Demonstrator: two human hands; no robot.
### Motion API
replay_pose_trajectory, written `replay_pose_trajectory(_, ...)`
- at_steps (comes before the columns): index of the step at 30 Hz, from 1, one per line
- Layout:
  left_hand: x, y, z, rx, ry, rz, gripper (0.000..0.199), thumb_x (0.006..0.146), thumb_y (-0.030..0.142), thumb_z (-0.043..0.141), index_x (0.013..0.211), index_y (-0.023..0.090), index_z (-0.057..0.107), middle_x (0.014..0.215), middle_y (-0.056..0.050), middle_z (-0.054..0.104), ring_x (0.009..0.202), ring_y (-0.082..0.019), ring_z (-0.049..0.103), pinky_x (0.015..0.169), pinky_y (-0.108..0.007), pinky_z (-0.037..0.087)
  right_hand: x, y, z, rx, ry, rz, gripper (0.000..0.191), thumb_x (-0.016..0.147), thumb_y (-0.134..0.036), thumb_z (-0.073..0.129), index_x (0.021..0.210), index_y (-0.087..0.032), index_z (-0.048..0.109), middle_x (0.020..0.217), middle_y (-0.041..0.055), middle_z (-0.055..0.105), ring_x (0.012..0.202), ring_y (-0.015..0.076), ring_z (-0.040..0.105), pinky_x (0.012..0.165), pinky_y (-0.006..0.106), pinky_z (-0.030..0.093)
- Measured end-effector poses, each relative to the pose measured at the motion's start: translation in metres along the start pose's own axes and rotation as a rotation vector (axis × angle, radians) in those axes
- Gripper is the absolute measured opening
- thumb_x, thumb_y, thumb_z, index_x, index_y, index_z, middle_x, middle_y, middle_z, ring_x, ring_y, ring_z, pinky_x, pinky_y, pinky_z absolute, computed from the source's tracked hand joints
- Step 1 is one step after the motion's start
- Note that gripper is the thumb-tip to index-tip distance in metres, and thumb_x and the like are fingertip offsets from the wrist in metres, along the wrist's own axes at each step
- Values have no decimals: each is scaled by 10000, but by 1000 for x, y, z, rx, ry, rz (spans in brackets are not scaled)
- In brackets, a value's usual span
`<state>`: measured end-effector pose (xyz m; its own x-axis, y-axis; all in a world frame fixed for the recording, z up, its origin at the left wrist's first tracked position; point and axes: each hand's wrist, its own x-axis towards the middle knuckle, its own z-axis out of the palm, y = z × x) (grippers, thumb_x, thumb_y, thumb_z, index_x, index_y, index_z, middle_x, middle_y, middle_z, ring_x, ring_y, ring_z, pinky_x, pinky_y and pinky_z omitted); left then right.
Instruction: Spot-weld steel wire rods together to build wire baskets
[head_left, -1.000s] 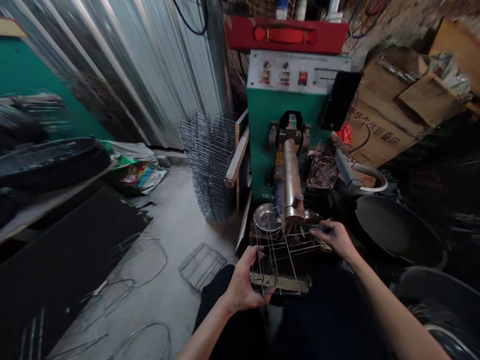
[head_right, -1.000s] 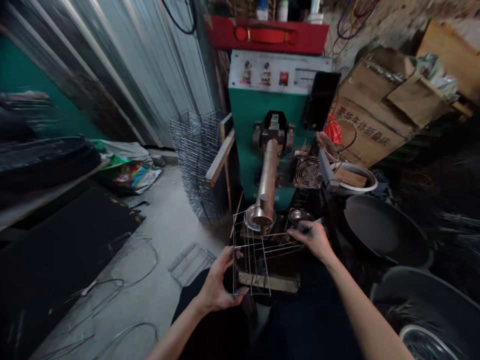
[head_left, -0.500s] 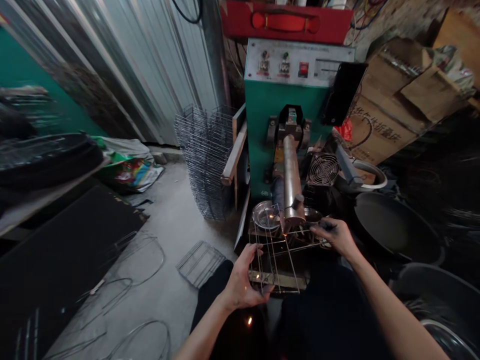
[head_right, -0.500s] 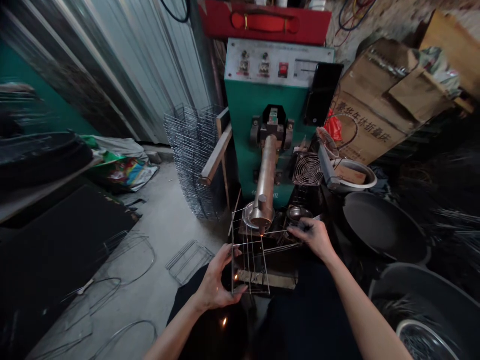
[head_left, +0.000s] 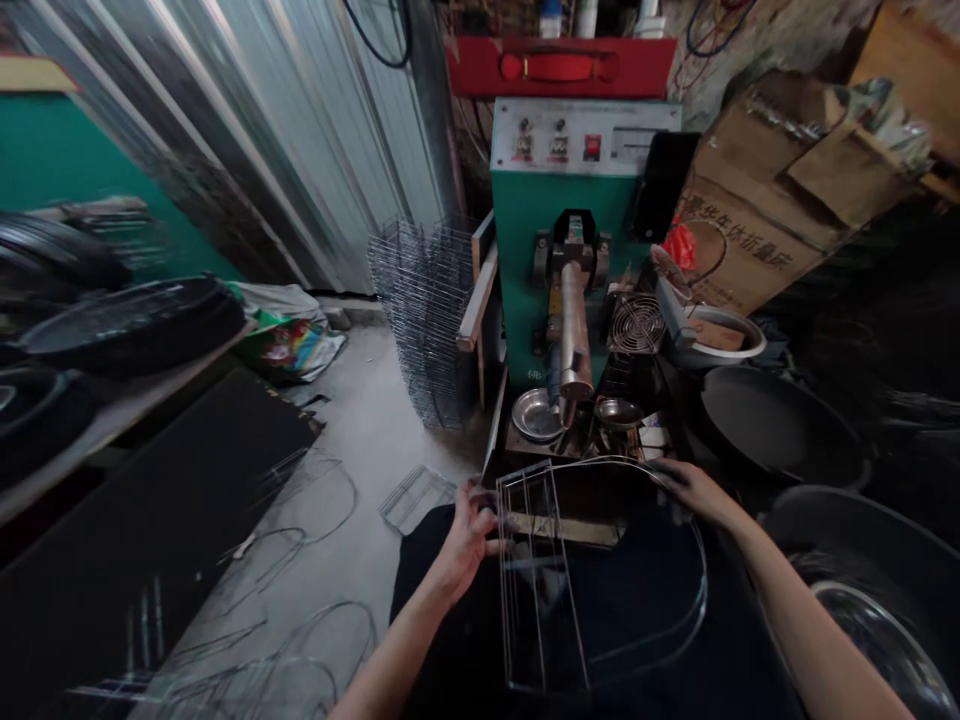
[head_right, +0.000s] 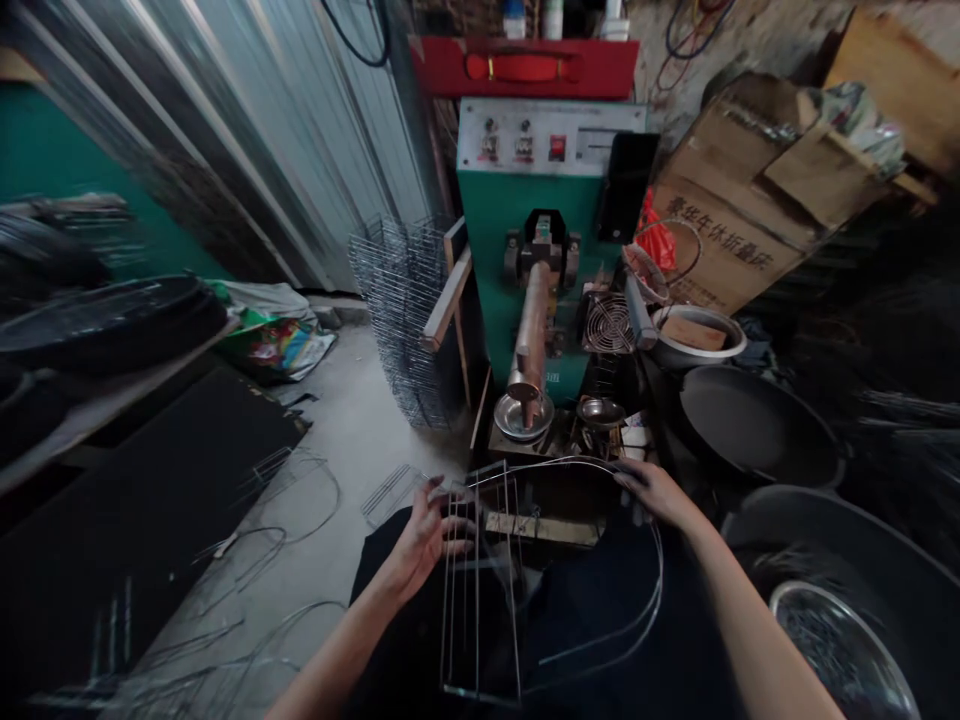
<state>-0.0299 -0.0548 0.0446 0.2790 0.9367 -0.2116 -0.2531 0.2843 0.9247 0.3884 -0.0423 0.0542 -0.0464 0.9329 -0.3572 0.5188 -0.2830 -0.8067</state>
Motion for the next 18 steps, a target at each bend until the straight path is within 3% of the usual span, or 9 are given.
replay_pose_trajectory(2,-5,8,-3,-21,-99,31,929,758,801,684,1508,398,314,1522,-126,406,1085,-276,685,893,-493,601,5,0,-1,-58,-207,103,743,765,-706,691,1309,-203,638,713,43,716,470,168,592,422,258,431)
replay_pose_trajectory(4,-12,16,-8,22,-241,122,1125,603,876,751,1533,372,369,1598,-153,364,1284,-371,601,1042,-569,522,11,-1,-1,-108,-423,190,727,720,-628,768,1302,-210,649,674,21,717,457,146,581,422,225,406)
replay_pose_trajectory(7,-25,24,-15,186,-415,206,1368,413,884,824,1588,377,341,1662,-163,324,1505,-456,370,1173,-688,337,16,-2,5,-167,-617,226,605,629,-601,844,1055,-185,732,618,-10,692,425,100,527,413,189,359)
replay_pose_trajectory(9,-35,25,-18,296,-449,218,1458,378,859,850,1623,400,247,1685,-154,294,1561,-459,267,1185,-740,261,17,0,10,-168,-644,217,587,570,-633,867,900,-166,732,585,-17,668,405,79,483,396,184,328)
replay_pose_trajectory(14,-47,19,-16,452,-473,254,1641,397,735,945,1653,359,-42,1712,-212,159,1578,-471,206,1207,-725,253,17,13,16,-133,-600,230,652,512,-700,877,845,-157,738,512,-30,611,391,75,449,392,189,306)
replay_pose_trajectory(16,-46,16,-15,557,-452,283,1541,518,620,968,1649,369,-49,1693,-207,197,1545,-462,293,1184,-714,327,17,16,13,-120,-555,239,652,495,-698,888,828,-157,741,536,-17,626,419,87,482,416,199,342)
replay_pose_trajectory(18,-42,15,-14,671,-381,328,1371,617,511,950,1645,390,50,1648,-192,287,1472,-452,410,1120,-703,428,17,13,5,-90,-481,220,675,509,-710,876,901,-174,752,680,10,698,541,118,579,490,213,422)
